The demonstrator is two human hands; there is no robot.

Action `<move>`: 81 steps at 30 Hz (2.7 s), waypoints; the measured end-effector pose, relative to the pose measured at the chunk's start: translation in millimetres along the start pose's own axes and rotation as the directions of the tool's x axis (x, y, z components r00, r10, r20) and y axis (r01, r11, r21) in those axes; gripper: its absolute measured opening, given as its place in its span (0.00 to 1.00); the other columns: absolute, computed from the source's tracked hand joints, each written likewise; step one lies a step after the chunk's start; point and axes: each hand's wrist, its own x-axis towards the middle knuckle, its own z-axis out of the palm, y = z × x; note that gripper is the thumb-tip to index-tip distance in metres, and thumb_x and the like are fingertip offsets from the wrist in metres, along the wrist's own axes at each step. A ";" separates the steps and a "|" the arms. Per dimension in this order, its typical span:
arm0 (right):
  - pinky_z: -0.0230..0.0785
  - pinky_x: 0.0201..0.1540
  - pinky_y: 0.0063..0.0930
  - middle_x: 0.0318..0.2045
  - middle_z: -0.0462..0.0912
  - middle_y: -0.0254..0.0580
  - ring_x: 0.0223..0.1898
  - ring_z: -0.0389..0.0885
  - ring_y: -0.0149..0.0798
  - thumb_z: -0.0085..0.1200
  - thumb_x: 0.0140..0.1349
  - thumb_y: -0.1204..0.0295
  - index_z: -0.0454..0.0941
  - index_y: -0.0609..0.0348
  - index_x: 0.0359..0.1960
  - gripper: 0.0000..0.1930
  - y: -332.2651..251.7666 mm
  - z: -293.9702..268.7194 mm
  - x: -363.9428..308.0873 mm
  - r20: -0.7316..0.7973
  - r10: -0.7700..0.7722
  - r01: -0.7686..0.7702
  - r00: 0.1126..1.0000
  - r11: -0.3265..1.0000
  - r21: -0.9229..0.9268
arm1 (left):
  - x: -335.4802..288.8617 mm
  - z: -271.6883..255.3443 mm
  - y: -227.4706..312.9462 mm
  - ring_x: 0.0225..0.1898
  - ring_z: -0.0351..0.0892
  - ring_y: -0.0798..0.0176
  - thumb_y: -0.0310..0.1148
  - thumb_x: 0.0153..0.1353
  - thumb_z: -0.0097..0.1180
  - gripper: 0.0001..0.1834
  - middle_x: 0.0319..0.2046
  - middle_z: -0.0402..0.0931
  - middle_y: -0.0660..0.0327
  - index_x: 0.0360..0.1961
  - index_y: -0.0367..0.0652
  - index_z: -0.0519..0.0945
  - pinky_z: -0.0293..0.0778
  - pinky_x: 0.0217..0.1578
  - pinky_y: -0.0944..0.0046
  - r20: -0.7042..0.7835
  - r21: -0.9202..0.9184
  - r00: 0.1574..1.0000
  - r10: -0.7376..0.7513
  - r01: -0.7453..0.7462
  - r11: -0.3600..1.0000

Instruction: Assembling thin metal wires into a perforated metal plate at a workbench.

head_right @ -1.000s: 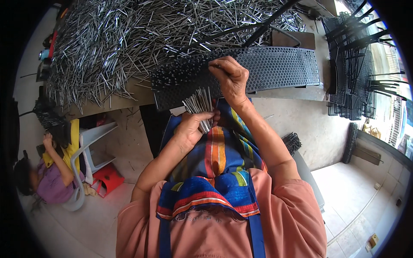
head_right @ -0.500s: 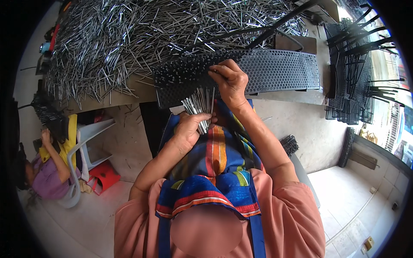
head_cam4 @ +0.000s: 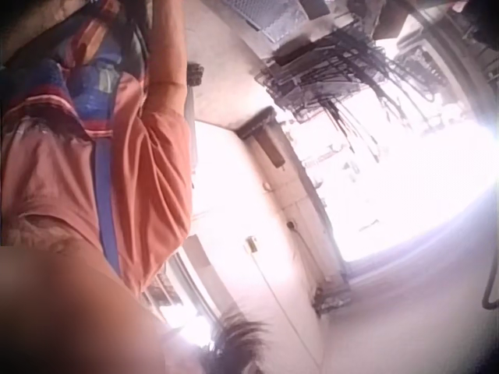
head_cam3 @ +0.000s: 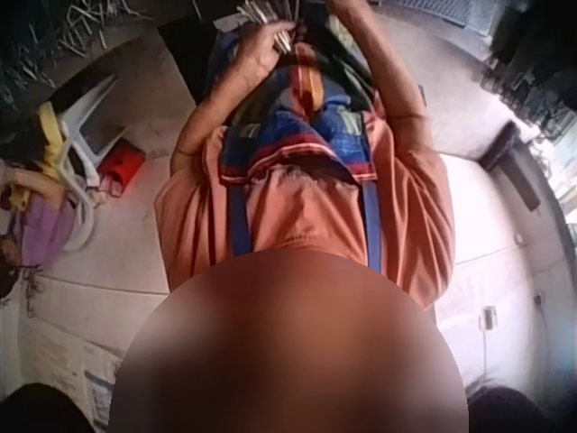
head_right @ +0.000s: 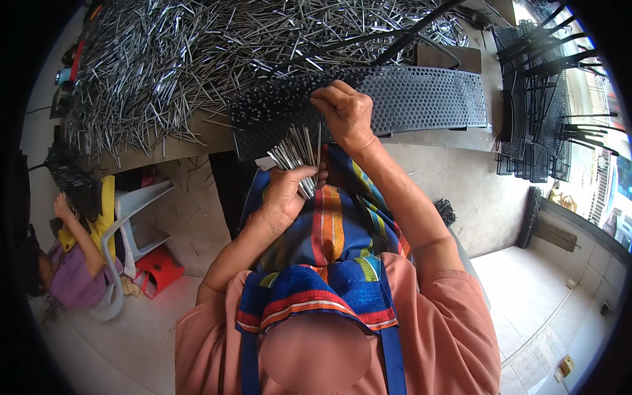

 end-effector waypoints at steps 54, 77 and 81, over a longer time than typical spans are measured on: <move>0.69 0.32 0.19 0.27 0.83 0.38 0.28 0.79 0.25 0.66 0.50 0.84 0.83 0.67 0.31 0.06 -17.2 -2.4 -0.2 -0.078 0.050 -0.034 0.996 0.979 0.202 | -6.0 -8.9 -3.0 0.28 0.86 0.58 0.14 0.51 0.56 0.18 0.31 0.84 0.53 0.45 0.35 0.78 0.82 0.27 0.62 -0.049 0.021 0.992 0.118 -0.117 0.993; 0.71 0.30 0.21 0.26 0.81 0.39 0.27 0.80 0.30 0.66 0.49 0.82 0.84 0.63 0.33 0.09 -14.6 14.0 -10.8 -0.050 -0.008 0.009 0.999 1.000 0.014 | -2.2 -15.0 -4.8 0.31 0.86 0.54 0.11 0.50 0.52 0.22 0.35 0.83 0.50 0.49 0.34 0.78 0.84 0.33 0.58 -0.001 -0.038 0.999 0.044 -0.044 0.998; 0.71 0.29 0.23 0.26 0.81 0.41 0.26 0.81 0.32 0.66 0.50 0.79 0.84 0.63 0.34 0.08 -18.8 12.0 -3.7 0.019 -0.069 0.070 0.997 0.990 -0.120 | -2.5 -17.5 -3.1 0.31 0.86 0.53 0.11 0.49 0.52 0.23 0.35 0.83 0.49 0.49 0.33 0.77 0.84 0.32 0.58 0.006 -0.024 0.998 0.060 -0.060 0.998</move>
